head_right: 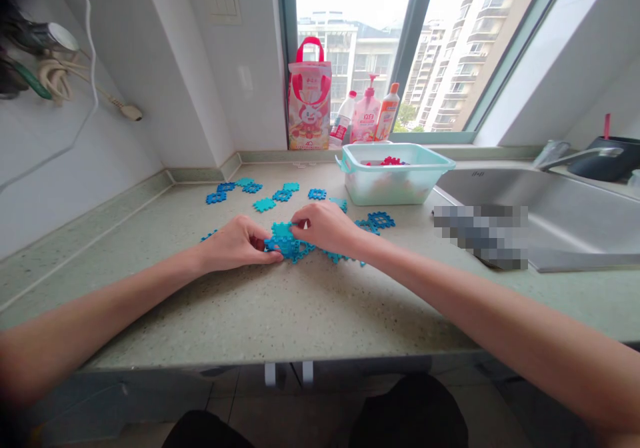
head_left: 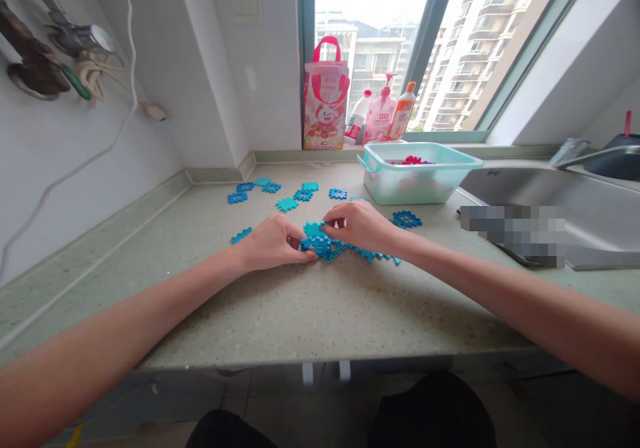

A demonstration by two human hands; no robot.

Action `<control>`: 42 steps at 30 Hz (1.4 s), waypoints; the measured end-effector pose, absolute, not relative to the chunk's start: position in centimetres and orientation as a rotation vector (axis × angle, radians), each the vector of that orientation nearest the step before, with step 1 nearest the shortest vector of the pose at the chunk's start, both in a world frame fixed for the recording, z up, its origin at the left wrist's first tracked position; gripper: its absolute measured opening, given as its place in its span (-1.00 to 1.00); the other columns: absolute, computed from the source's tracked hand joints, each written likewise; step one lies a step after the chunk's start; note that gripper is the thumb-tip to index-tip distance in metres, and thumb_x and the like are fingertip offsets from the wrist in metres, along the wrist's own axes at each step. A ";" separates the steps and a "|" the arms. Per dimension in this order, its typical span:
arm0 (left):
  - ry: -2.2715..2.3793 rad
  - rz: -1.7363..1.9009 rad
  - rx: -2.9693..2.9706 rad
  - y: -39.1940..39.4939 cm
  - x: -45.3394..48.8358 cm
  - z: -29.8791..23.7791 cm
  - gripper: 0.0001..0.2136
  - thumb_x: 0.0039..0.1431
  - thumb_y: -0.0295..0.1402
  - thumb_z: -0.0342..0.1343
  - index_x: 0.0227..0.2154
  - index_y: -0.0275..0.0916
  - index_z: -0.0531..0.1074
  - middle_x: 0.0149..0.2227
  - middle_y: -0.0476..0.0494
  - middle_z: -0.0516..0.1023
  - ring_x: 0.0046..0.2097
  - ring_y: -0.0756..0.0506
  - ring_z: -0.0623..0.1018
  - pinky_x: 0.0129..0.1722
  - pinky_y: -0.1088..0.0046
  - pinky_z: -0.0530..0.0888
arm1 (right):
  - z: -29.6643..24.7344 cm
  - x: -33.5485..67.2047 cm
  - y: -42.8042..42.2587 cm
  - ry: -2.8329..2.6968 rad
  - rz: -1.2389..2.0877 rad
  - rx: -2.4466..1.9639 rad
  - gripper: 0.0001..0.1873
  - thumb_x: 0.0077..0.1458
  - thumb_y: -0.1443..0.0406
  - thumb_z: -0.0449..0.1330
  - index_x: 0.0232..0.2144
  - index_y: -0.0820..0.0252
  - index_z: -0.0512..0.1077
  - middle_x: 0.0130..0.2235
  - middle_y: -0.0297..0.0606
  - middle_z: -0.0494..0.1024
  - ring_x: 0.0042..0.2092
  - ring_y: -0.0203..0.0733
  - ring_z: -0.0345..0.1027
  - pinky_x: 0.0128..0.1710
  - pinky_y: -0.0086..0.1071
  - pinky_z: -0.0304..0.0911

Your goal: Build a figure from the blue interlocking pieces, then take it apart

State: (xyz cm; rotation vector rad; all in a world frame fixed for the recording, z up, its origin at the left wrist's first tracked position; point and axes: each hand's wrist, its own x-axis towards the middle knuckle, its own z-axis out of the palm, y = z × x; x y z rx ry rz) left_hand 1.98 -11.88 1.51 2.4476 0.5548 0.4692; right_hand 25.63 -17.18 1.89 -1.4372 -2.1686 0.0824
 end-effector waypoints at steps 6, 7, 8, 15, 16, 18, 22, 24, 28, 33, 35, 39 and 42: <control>0.578 0.498 2.460 -12.2 2.0 1.7 -0.53 0.19 -0.12 0.32 -0.70 -0.26 0.35 -0.67 0.10 0.20 -0.55 0.07 0.14 -0.58 0.48 0.02 | 1.2 25.6 -16.5 -2.199 0.064 -1.444 -0.66 0.19 0.28 0.26 -0.62 0.16 0.36 -0.53 -0.36 0.40 -0.40 -0.28 0.17 -0.32 -0.32 -0.01; 0.588 0.499 2.470 -12.3 2.0 1.9 -0.54 0.18 -0.13 0.33 -0.70 -0.25 0.37 -0.67 0.10 0.23 -0.56 0.07 0.15 -0.58 0.48 0.03 | 1.2 25.7 -16.5 -2.203 0.072 -1.438 -0.66 0.20 0.27 0.26 -0.61 0.16 0.36 -0.52 -0.37 0.40 -0.40 -0.29 0.16 -0.32 -0.32 -0.01; 0.596 0.498 2.479 -12.3 2.0 2.1 -0.56 0.16 -0.13 0.35 -0.69 -0.25 0.39 -0.66 0.09 0.25 -0.55 0.07 0.17 -0.58 0.48 0.05 | 1.2 25.7 -16.5 -2.206 0.081 -1.438 -0.66 0.20 0.27 0.26 -0.61 0.17 0.36 -0.52 -0.37 0.39 -0.40 -0.29 0.15 -0.32 -0.32 -0.01; 0.613 0.479 2.381 -12.1 2.0 2.0 -0.60 0.14 -0.10 0.36 -0.63 -0.26 0.46 -0.65 0.09 0.28 -0.56 0.07 0.21 -0.58 0.49 0.08 | 1.3 25.4 -16.6 -2.257 0.050 -1.524 -0.71 0.20 0.24 0.31 -0.55 0.17 0.46 -0.45 -0.32 0.49 -0.38 -0.28 0.22 -0.32 -0.32 0.00; 0.611 0.459 2.383 -12.1 2.1 1.9 -0.56 0.15 -0.09 0.35 -0.68 -0.25 0.40 -0.66 0.10 0.25 -0.56 0.08 0.18 -0.58 0.49 0.05 | 1.4 25.3 -16.6 -2.268 0.042 -1.551 -0.71 0.20 0.22 0.32 -0.54 0.17 0.47 -0.43 -0.30 0.52 -0.37 -0.26 0.25 -0.32 -0.32 0.01; 0.611 0.432 2.377 -12.0 2.1 1.9 -0.51 0.13 -0.06 0.38 -0.70 -0.25 0.34 -0.66 0.10 0.23 -0.57 0.08 0.17 -0.59 0.49 0.03 | 2.1 25.6 -16.8 -2.301 0.064 -1.580 -0.73 0.21 0.17 0.34 -0.48 0.18 0.54 -0.38 -0.25 0.59 -0.34 -0.23 0.33 -0.32 -0.32 0.07; 0.620 0.455 2.339 -11.8 1.6 2.6 -0.56 -0.04 0.04 0.49 -0.56 -0.26 0.54 -0.64 0.08 0.35 -0.56 0.06 0.25 -0.59 0.51 0.11 | 5.1 28.1 -18.4 -2.280 0.219 -1.496 -0.62 0.17 0.04 0.39 -0.08 0.13 0.65 -0.09 -0.17 0.70 -0.17 -0.14 0.50 -0.18 -0.30 0.27; 0.629 0.566 2.310 -11.4 1.3 3.0 -0.55 0.03 0.09 0.43 -0.45 -0.27 0.63 -0.64 0.06 0.36 -0.57 0.05 0.27 -0.59 0.50 0.13 | 6.8 30.1 -19.5 -2.296 0.224 -1.517 -0.57 0.18 -0.01 0.38 -0.04 0.12 0.65 -0.06 -0.17 0.70 -0.12 -0.10 0.53 -0.12 -0.27 0.32; 0.714 0.894 2.265 -10.4 1.1 2.9 -0.46 0.36 0.10 0.06 -0.42 -0.27 0.66 -0.62 0.00 0.36 -0.55 0.02 0.29 -0.53 0.48 0.21 | 8.4 33.3 -21.3 -2.463 0.341 -1.816 -0.50 0.02 -0.07 0.47 -0.06 0.03 0.69 -0.13 -0.21 0.71 -0.14 -0.02 0.57 -0.17 -0.22 0.38; 0.797 0.939 2.323 -9.9 1.5 2.3 -0.55 0.37 0.04 0.06 -0.21 -0.23 0.68 -0.29 -0.12 0.65 -0.30 -0.09 0.54 -0.31 0.42 0.42 | 6.6 33.5 -21.2 -2.528 0.147 -1.893 -0.58 -0.15 0.01 0.58 -0.23 -0.01 0.71 -0.22 -0.23 0.71 -0.21 0.04 0.57 -0.31 -0.22 0.35; 0.718 0.952 2.298 -9.9 1.5 2.1 -0.51 0.42 0.05 -0.02 -0.16 -0.22 0.67 -0.19 -0.16 0.69 -0.14 -0.15 0.59 -0.12 0.35 0.49 | 5.9 33.0 -20.8 -2.560 0.111 -1.853 -0.64 -0.12 0.05 0.56 -0.25 0.01 0.70 -0.23 -0.24 0.70 -0.23 0.00 0.56 -0.33 -0.26 0.33; 0.602 0.963 2.258 -9.8 1.2 2.0 -0.42 0.46 0.10 -0.16 -0.15 -0.24 0.63 -0.13 -0.22 0.69 -0.08 -0.19 0.59 0.03 0.25 0.49 | 5.3 32.2 -20.4 -2.547 0.098 -1.750 -0.70 -0.13 0.17 0.53 -0.26 0.02 0.68 -0.25 -0.28 0.69 -0.26 -0.08 0.53 -0.32 -0.30 0.31; 0.530 0.862 2.308 -9.7 1.0 2.0 -0.42 0.42 0.17 -0.08 0.01 -0.22 0.59 0.01 -0.26 0.67 0.04 -0.23 0.59 0.08 0.19 0.48 | 5.6 32.2 -20.5 -2.517 0.089 -1.749 -0.66 -0.13 0.17 0.51 -0.23 0.05 0.66 -0.24 -0.26 0.67 -0.26 -0.08 0.51 -0.31 -0.30 0.31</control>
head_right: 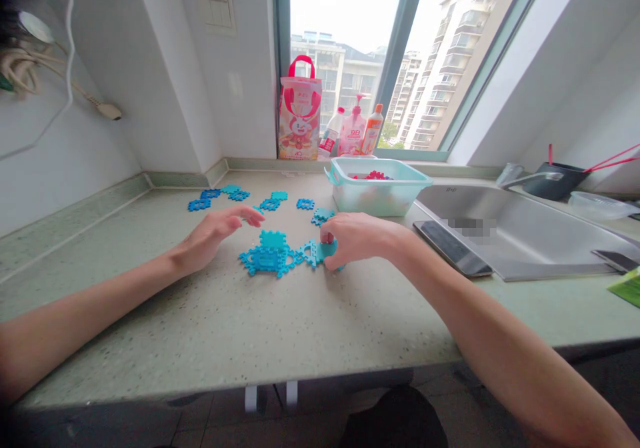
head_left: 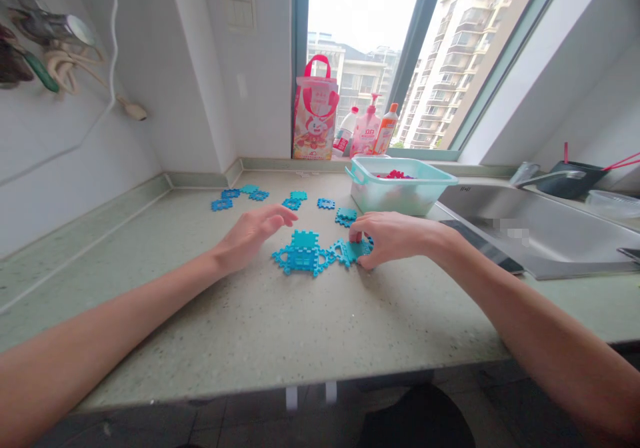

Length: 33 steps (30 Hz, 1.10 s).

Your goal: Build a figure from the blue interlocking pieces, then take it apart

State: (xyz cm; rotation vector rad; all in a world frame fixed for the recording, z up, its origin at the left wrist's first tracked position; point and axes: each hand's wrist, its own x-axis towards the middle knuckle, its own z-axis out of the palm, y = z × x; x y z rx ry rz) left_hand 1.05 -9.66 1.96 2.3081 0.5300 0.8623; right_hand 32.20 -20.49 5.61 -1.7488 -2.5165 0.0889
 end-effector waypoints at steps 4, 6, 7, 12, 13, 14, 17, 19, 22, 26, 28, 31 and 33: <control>0.461 0.646 2.503 -9.5 1.1 1.2 -0.17 0.00 0.11 0.43 0.28 -0.18 0.40 0.17 -0.32 0.58 0.14 -0.31 0.57 0.13 0.12 0.49 | 6.8 33.1 -20.6 -2.478 0.153 -1.803 -0.72 -0.01 0.19 0.41 -0.19 0.07 0.64 -0.24 -0.25 0.67 -0.27 -0.11 0.51 -0.29 -0.29 0.33; 0.468 0.620 2.558 -9.5 1.2 0.6 -0.08 -0.11 0.00 0.52 0.33 -0.18 0.34 0.15 -0.32 0.58 0.12 -0.30 0.59 0.15 0.11 0.48 | 7.4 33.6 -20.4 -2.433 0.245 -1.739 -0.73 0.03 0.21 0.37 -0.17 0.09 0.63 -0.20 -0.25 0.68 -0.25 -0.13 0.52 -0.25 -0.28 0.36; 0.478 0.623 2.572 -9.6 1.3 0.4 -0.07 -0.10 -0.03 0.52 0.34 -0.19 0.33 0.11 -0.30 0.59 0.10 -0.29 0.60 0.15 0.12 0.48 | 7.6 33.7 -20.3 -2.408 0.282 -1.676 -0.71 0.04 0.21 0.36 -0.15 0.10 0.62 -0.17 -0.25 0.68 -0.23 -0.13 0.53 -0.21 -0.27 0.38; 0.536 0.668 2.585 -10.5 1.9 0.1 -0.18 -0.02 -0.05 0.49 0.29 -0.22 0.39 -0.04 -0.21 0.62 -0.04 -0.24 0.64 0.06 0.19 0.52 | 7.0 31.1 -19.8 -2.253 0.288 -1.294 -0.67 0.08 0.20 0.33 -0.08 0.11 0.57 -0.11 -0.25 0.68 -0.07 -0.12 0.54 -0.01 -0.22 0.42; 0.549 0.669 2.578 -10.7 2.1 0.2 -0.24 -0.01 -0.03 0.48 0.22 -0.22 0.44 -0.06 -0.21 0.63 -0.05 -0.24 0.64 0.03 0.22 0.53 | 6.7 30.1 -19.7 -2.228 0.265 -1.240 -0.68 0.09 0.21 0.32 -0.08 0.11 0.57 -0.10 -0.25 0.67 -0.07 -0.13 0.53 0.00 -0.22 0.41; 0.554 0.660 2.566 -11.0 2.2 0.3 -0.31 0.00 0.00 0.48 0.15 -0.21 0.49 -0.07 -0.21 0.64 -0.06 -0.25 0.64 0.00 0.24 0.53 | 6.3 29.1 -19.8 -2.216 0.236 -1.196 -0.69 0.10 0.22 0.32 -0.08 0.12 0.56 -0.09 -0.25 0.67 -0.07 -0.14 0.53 -0.01 -0.24 0.41; 0.499 0.651 2.506 -11.3 2.3 0.7 -0.26 -0.07 0.08 0.51 0.13 -0.17 0.52 0.05 -0.24 0.64 0.04 -0.29 0.63 0.06 0.21 0.53 | 5.3 26.6 -19.9 -2.235 0.134 -1.144 -0.68 0.10 0.23 0.35 -0.06 0.10 0.56 -0.06 -0.23 0.65 -0.11 -0.16 0.52 -0.03 -0.27 0.40; 0.461 0.716 2.466 -11.0 2.1 1.0 -0.02 -0.22 0.12 0.56 0.29 -0.14 0.42 0.22 -0.30 0.56 0.19 -0.36 0.56 0.20 0.12 0.47 | 4.7 25.8 -19.9 -2.243 0.098 -1.161 -0.67 0.09 0.24 0.36 -0.06 0.09 0.56 -0.05 -0.22 0.65 -0.14 -0.18 0.51 -0.04 -0.27 0.40; 0.466 0.783 2.427 -10.1 1.6 1.4 0.14 -0.26 0.15 0.56 0.40 -0.18 0.30 0.24 -0.38 0.54 0.24 -0.41 0.53 0.25 0.02 0.42 | 4.3 25.7 -19.7 -2.222 0.099 -1.195 -0.68 0.10 0.24 0.37 -0.06 0.09 0.57 -0.07 -0.23 0.65 -0.17 -0.18 0.52 -0.05 -0.28 0.41; 0.432 0.832 2.438 -9.6 1.1 1.7 -0.05 -0.12 0.10 0.51 0.32 -0.21 0.40 0.10 -0.31 0.62 0.11 -0.33 0.60 0.19 0.09 0.46 | 4.2 26.1 -19.7 -2.213 0.115 -1.217 -0.69 0.11 0.23 0.39 -0.08 0.10 0.59 -0.09 -0.24 0.66 -0.18 -0.18 0.53 -0.07 -0.29 0.41; 0.419 0.856 2.465 -9.7 1.1 1.8 -0.18 -0.06 0.03 0.49 0.25 -0.21 0.46 0.08 -0.27 0.63 0.09 -0.30 0.61 0.18 0.12 0.46 | 4.1 26.1 -19.8 -2.214 0.121 -1.216 -0.71 0.12 0.21 0.40 -0.09 0.10 0.59 -0.09 -0.24 0.66 -0.18 -0.18 0.53 -0.08 -0.29 0.41; 0.418 0.833 2.501 -10.0 1.2 2.0 -0.37 0.01 -0.05 0.44 0.14 -0.20 0.54 0.05 -0.23 0.66 0.06 -0.27 0.62 0.17 0.14 0.47 | 4.1 26.0 -20.0 -2.214 0.130 -1.220 -0.71 0.14 0.17 0.40 -0.10 0.09 0.60 -0.09 -0.23 0.66 -0.21 -0.19 0.52 -0.10 -0.29 0.41; 0.425 0.804 2.519 -10.1 1.3 2.0 -0.45 0.03 -0.08 0.42 0.07 -0.19 0.58 0.02 -0.20 0.67 0.06 -0.27 0.62 0.16 0.15 0.47 | 4.1 25.9 -20.2 -2.216 0.144 -1.220 -0.72 0.16 0.14 0.40 -0.10 0.09 0.61 -0.09 -0.22 0.66 -0.20 -0.18 0.52 -0.09 -0.28 0.40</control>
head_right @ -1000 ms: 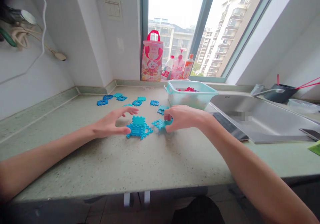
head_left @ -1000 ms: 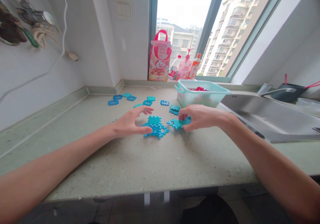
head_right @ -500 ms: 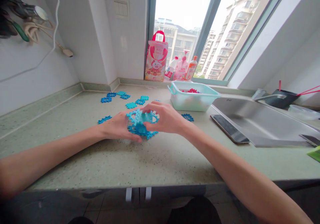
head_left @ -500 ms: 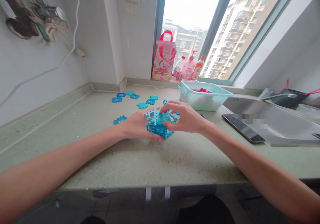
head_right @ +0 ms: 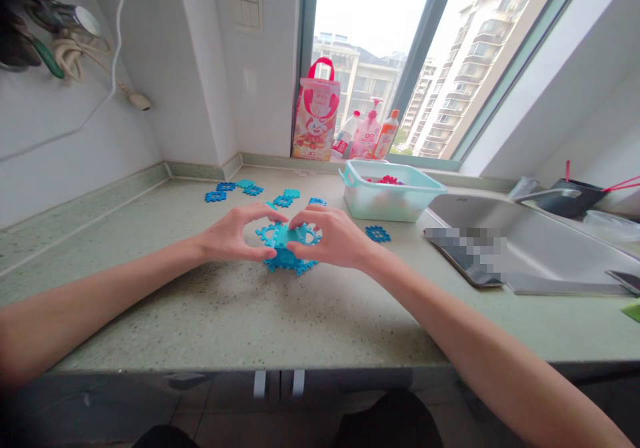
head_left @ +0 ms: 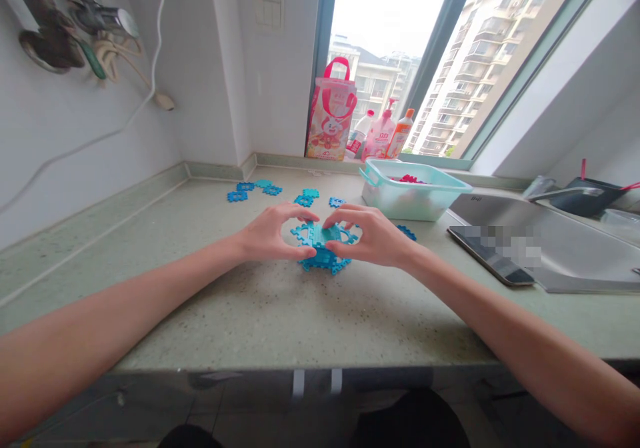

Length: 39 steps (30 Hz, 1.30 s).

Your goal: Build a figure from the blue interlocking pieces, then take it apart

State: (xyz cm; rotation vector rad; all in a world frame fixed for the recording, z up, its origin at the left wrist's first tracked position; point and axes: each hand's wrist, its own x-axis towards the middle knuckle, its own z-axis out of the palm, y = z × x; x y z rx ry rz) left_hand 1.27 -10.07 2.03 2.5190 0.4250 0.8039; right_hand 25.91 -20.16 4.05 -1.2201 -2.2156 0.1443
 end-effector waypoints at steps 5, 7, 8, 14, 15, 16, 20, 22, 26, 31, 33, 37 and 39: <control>0.425 0.756 2.534 -10.0 1.3 2.2 -0.51 0.04 -0.10 0.40 0.02 -0.18 0.60 0.00 -0.16 0.68 0.05 -0.27 0.61 0.14 0.17 0.47 | 3.9 26.1 -20.4 -2.218 0.189 -1.185 -0.72 0.22 0.10 0.39 -0.09 0.08 0.61 -0.08 -0.20 0.67 -0.14 -0.14 0.53 -0.04 -0.25 0.41; 0.419 0.748 2.538 -10.0 1.3 2.3 -0.53 0.04 -0.11 0.40 0.01 -0.18 0.60 -0.02 -0.15 0.68 0.04 -0.27 0.61 0.13 0.17 0.47 | 3.9 26.4 -20.5 -2.235 0.191 -1.133 -0.70 0.24 0.09 0.39 -0.06 0.08 0.60 -0.05 -0.17 0.67 -0.09 -0.10 0.54 0.00 -0.22 0.41; 0.416 0.748 2.540 -10.0 1.3 2.3 -0.54 0.04 -0.12 0.40 0.00 -0.18 0.60 -0.03 -0.15 0.68 0.03 -0.26 0.61 0.12 0.17 0.47 | 3.8 26.7 -20.6 -2.251 0.190 -1.084 -0.70 0.25 0.09 0.38 -0.05 0.08 0.60 -0.04 -0.16 0.67 -0.06 -0.09 0.55 0.03 -0.20 0.41; 0.377 0.770 2.554 -10.0 1.2 2.2 -0.59 0.05 -0.14 0.40 -0.05 -0.18 0.62 -0.04 -0.15 0.68 0.02 -0.25 0.60 0.12 0.16 0.45 | 3.5 28.2 -20.4 -2.331 0.092 -0.824 -0.86 0.28 0.15 0.33 -0.15 -0.01 0.63 -0.12 -0.19 0.69 -0.04 -0.04 0.56 0.08 -0.08 0.43; 0.370 0.772 2.556 -10.0 1.2 2.2 -0.59 0.05 -0.14 0.41 -0.06 -0.18 0.62 -0.04 -0.15 0.68 0.01 -0.25 0.60 0.11 0.17 0.46 | 3.4 28.3 -20.4 -2.341 0.061 -0.821 -0.86 0.28 0.14 0.33 -0.16 -0.02 0.64 -0.13 -0.20 0.70 -0.05 -0.04 0.57 0.08 -0.07 0.43; 0.366 0.773 2.560 -9.9 1.2 2.2 -0.59 0.05 -0.14 0.41 -0.06 -0.19 0.62 -0.05 -0.15 0.68 0.00 -0.24 0.60 0.10 0.17 0.46 | 3.3 28.4 -20.3 -2.353 0.030 -0.825 -0.85 0.27 0.14 0.34 -0.16 -0.03 0.64 -0.14 -0.20 0.70 -0.06 -0.04 0.57 0.07 -0.06 0.43; 0.370 0.775 2.583 -9.9 1.2 2.3 -0.58 0.04 -0.13 0.42 -0.05 -0.19 0.64 -0.06 -0.14 0.68 0.01 -0.25 0.59 0.12 0.17 0.45 | 2.8 28.6 -20.2 -2.385 -0.101 -0.846 -0.87 0.27 0.16 0.33 -0.16 -0.06 0.66 -0.12 -0.21 0.71 -0.06 -0.04 0.59 0.05 -0.07 0.43; 0.382 0.769 2.589 -9.9 1.3 2.4 -0.58 0.03 -0.13 0.42 -0.06 -0.19 0.64 -0.07 -0.14 0.69 0.01 -0.26 0.59 0.14 0.16 0.45 | 2.5 28.7 -20.0 -2.393 -0.173 -0.815 -0.88 0.28 0.19 0.32 -0.15 -0.07 0.66 -0.13 -0.22 0.72 -0.06 -0.05 0.59 0.05 -0.08 0.43; 0.413 0.758 2.603 -10.0 1.3 2.5 -0.57 0.02 -0.11 0.41 -0.05 -0.17 0.65 -0.06 -0.13 0.68 0.01 -0.26 0.59 0.15 0.14 0.45 | 2.3 29.1 -19.7 -2.407 -0.336 -0.688 -0.86 0.28 0.23 0.33 -0.11 -0.07 0.64 -0.13 -0.26 0.72 -0.06 -0.08 0.60 0.01 -0.11 0.44; 0.421 0.750 2.629 -10.1 1.2 2.7 -0.57 0.04 -0.11 0.40 -0.04 -0.15 0.64 -0.05 -0.12 0.68 0.01 -0.25 0.60 0.15 0.14 0.47 | 2.5 28.5 -19.7 -2.394 -0.541 -0.521 -0.84 0.26 0.20 0.37 -0.11 0.02 0.60 -0.16 -0.28 0.72 -0.10 -0.10 0.61 -0.09 -0.16 0.43; 0.419 0.743 2.639 -10.1 1.2 2.7 -0.58 0.05 -0.11 0.39 -0.04 -0.14 0.64 -0.04 -0.12 0.67 0.01 -0.25 0.60 0.15 0.14 0.47 | 2.3 28.0 -19.8 -2.373 -0.570 -0.563 -0.83 0.25 0.16 0.38 -0.12 0.02 0.59 -0.17 -0.29 0.72 -0.11 -0.10 0.61 -0.10 -0.16 0.43; 0.411 0.754 2.659 -10.2 1.3 2.6 -0.58 0.04 -0.16 0.37 -0.02 -0.15 0.62 -0.03 -0.13 0.66 0.04 -0.26 0.60 0.14 0.15 0.47 | 1.8 26.9 -20.1 -2.320 -0.593 -0.658 -0.88 0.27 0.18 0.36 -0.16 0.02 0.57 -0.17 -0.29 0.72 -0.14 -0.12 0.60 -0.12 -0.18 0.42; 0.427 0.754 2.670 -10.5 1.5 2.4 -0.60 0.05 -0.18 0.34 -0.02 -0.16 0.61 -0.04 -0.14 0.65 0.04 -0.26 0.60 0.13 0.15 0.47 | 1.5 26.6 -20.1 -2.307 -0.597 -0.666 -0.91 0.27 0.21 0.36 -0.19 0.03 0.56 -0.17 -0.29 0.72 -0.16 -0.13 0.59 -0.14 -0.20 0.41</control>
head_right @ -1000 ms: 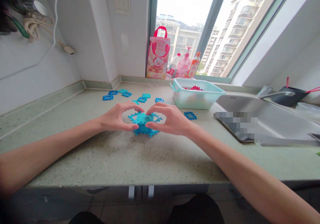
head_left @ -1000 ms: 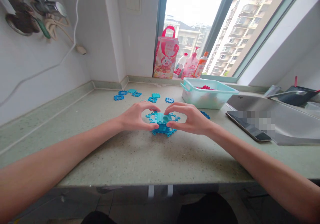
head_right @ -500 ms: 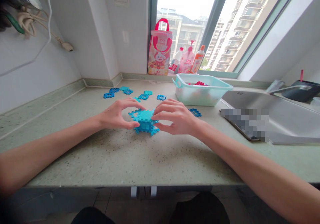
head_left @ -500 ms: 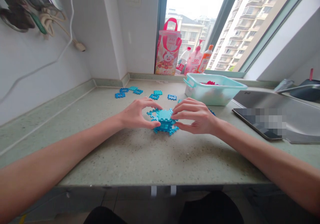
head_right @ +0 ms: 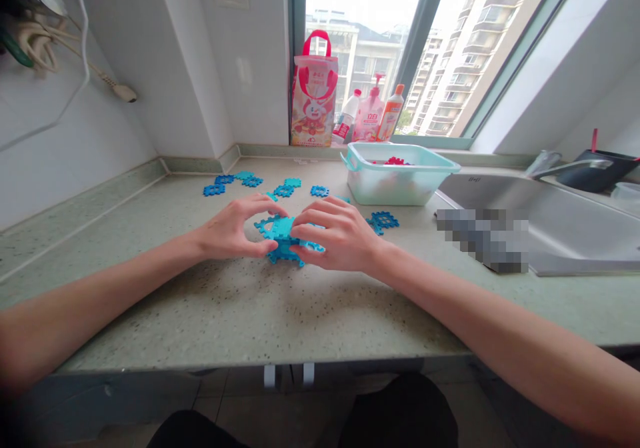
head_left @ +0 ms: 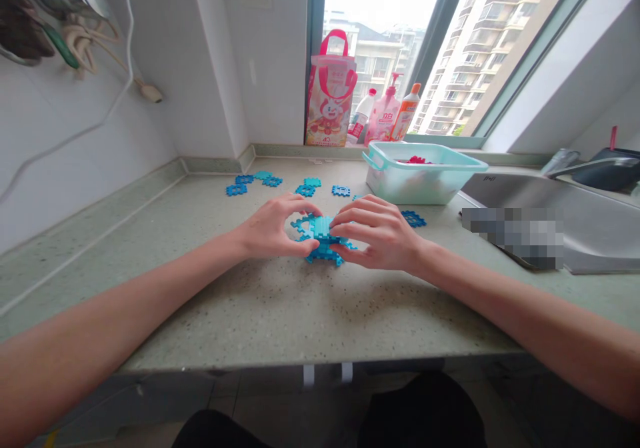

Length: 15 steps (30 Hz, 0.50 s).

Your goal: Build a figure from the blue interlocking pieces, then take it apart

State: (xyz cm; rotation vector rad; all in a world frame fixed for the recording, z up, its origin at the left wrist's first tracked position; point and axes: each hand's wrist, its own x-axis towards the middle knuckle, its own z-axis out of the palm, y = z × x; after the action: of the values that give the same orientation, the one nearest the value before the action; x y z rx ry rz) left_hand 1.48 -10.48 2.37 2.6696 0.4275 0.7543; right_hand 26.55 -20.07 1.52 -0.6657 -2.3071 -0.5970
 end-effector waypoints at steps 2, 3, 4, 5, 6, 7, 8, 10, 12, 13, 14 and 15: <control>0.455 0.749 2.679 -10.8 1.7 2.1 -0.59 0.07 -0.17 0.33 -0.02 -0.16 0.61 -0.04 -0.16 0.65 0.04 -0.28 0.59 0.12 0.13 0.47 | 1.4 26.4 -20.1 -2.302 -0.597 -0.660 -0.93 0.27 0.22 0.36 -0.21 0.03 0.55 -0.18 -0.29 0.72 -0.18 -0.14 0.58 -0.16 -0.20 0.40; 0.467 0.746 2.679 -11.0 1.9 2.0 -0.59 0.08 -0.15 0.34 -0.02 -0.16 0.62 -0.04 -0.17 0.64 0.03 -0.28 0.59 0.12 0.12 0.47 | 1.4 26.4 -20.1 -2.304 -0.596 -0.658 -0.93 0.26 0.23 0.36 -0.22 0.03 0.55 -0.19 -0.29 0.72 -0.19 -0.14 0.58 -0.17 -0.20 0.39; 0.476 0.743 2.675 -11.1 2.0 1.9 -0.58 0.09 -0.12 0.34 -0.01 -0.16 0.62 -0.04 -0.17 0.64 0.02 -0.28 0.59 0.11 0.11 0.47 | 1.4 26.4 -20.1 -2.308 -0.595 -0.659 -0.93 0.26 0.23 0.37 -0.22 0.03 0.55 -0.19 -0.29 0.72 -0.19 -0.14 0.58 -0.17 -0.20 0.39; 0.484 0.739 2.665 -11.2 2.1 1.8 -0.58 0.11 -0.09 0.34 -0.01 -0.16 0.63 -0.04 -0.18 0.63 0.01 -0.27 0.60 0.10 0.11 0.48 | 1.4 26.4 -20.1 -2.314 -0.596 -0.662 -0.94 0.26 0.23 0.37 -0.22 0.03 0.56 -0.19 -0.29 0.72 -0.19 -0.14 0.58 -0.17 -0.20 0.39; 0.488 0.734 2.651 -11.3 2.2 1.7 -0.59 0.13 -0.07 0.33 -0.01 -0.15 0.63 -0.05 -0.17 0.63 0.00 -0.26 0.60 0.09 0.12 0.48 | 1.4 26.5 -20.1 -2.321 -0.596 -0.668 -0.94 0.26 0.22 0.37 -0.22 0.02 0.56 -0.20 -0.29 0.72 -0.19 -0.13 0.58 -0.17 -0.19 0.39; 0.489 0.730 2.636 -11.4 2.3 1.7 -0.60 0.15 -0.06 0.32 -0.02 -0.15 0.64 -0.05 -0.17 0.63 -0.01 -0.25 0.60 0.08 0.14 0.49 | 1.5 26.5 -20.2 -2.328 -0.592 -0.672 -0.94 0.26 0.21 0.36 -0.22 0.01 0.57 -0.20 -0.30 0.72 -0.18 -0.12 0.58 -0.16 -0.18 0.39; 0.488 0.727 2.622 -11.4 2.3 1.6 -0.61 0.17 -0.05 0.32 -0.03 -0.15 0.64 -0.06 -0.16 0.62 -0.01 -0.24 0.60 0.07 0.15 0.49 | 1.5 26.5 -20.2 -2.334 -0.580 -0.677 -0.92 0.27 0.18 0.36 -0.21 0.00 0.58 -0.19 -0.29 0.72 -0.16 -0.10 0.58 -0.14 -0.16 0.39; 0.487 0.738 2.608 -11.4 2.3 1.6 -0.61 0.16 -0.06 0.33 -0.03 -0.14 0.64 -0.06 -0.16 0.62 -0.02 -0.24 0.60 0.06 0.15 0.50 | 1.7 26.7 -20.4 -2.329 -0.509 -0.689 -0.84 0.28 0.11 0.34 -0.16 -0.01 0.60 -0.16 -0.27 0.72 -0.12 -0.06 0.59 -0.10 -0.13 0.41; 0.487 0.761 2.603 -11.3 2.2 1.6 -0.59 0.14 -0.07 0.35 0.00 -0.14 0.63 -0.03 -0.17 0.60 0.00 -0.25 0.60 0.09 0.11 0.49 | 2.0 27.1 -20.4 -2.276 -0.364 -0.733 -0.73 0.34 0.04 0.26 -0.06 0.02 0.61 -0.11 -0.20 0.72 -0.07 -0.03 0.58 -0.04 -0.10 0.42; 0.486 0.773 2.599 -11.3 2.1 1.6 -0.58 0.13 -0.08 0.36 0.01 -0.14 0.62 0.00 -0.18 0.60 0.01 -0.25 0.59 0.11 0.09 0.49 | 2.1 27.3 -20.3 -2.225 -0.279 -0.780 -0.67 0.38 0.02 0.20 -0.02 0.04 0.60 -0.08 -0.17 0.71 -0.06 -0.02 0.57 -0.01 -0.09 0.42; 0.482 0.780 2.594 -11.2 2.1 1.6 -0.56 0.13 -0.08 0.36 0.03 -0.15 0.62 0.02 -0.20 0.59 0.03 -0.26 0.59 0.13 0.07 0.48 | 2.1 27.7 -20.2 -2.161 -0.197 -0.842 -0.62 0.43 0.01 0.14 0.01 0.07 0.60 -0.06 -0.14 0.70 -0.04 -0.02 0.57 0.00 -0.10 0.42; 0.478 0.783 2.589 -11.2 2.0 1.6 -0.55 0.13 -0.08 0.35 0.04 -0.15 0.61 0.04 -0.21 0.58 0.05 -0.27 0.59 0.15 0.05 0.47 | 2.2 28.0 -20.0 -2.092 -0.124 -0.913 -0.57 0.46 0.00 0.08 0.02 0.09 0.61 -0.04 -0.12 0.70 -0.03 -0.03 0.57 0.01 -0.11 0.41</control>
State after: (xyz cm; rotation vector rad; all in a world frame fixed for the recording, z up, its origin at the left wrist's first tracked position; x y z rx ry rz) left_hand 2.01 -11.20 1.59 2.5891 0.4776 0.7832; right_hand 28.03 -19.95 2.18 -0.9133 -2.0924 -0.1236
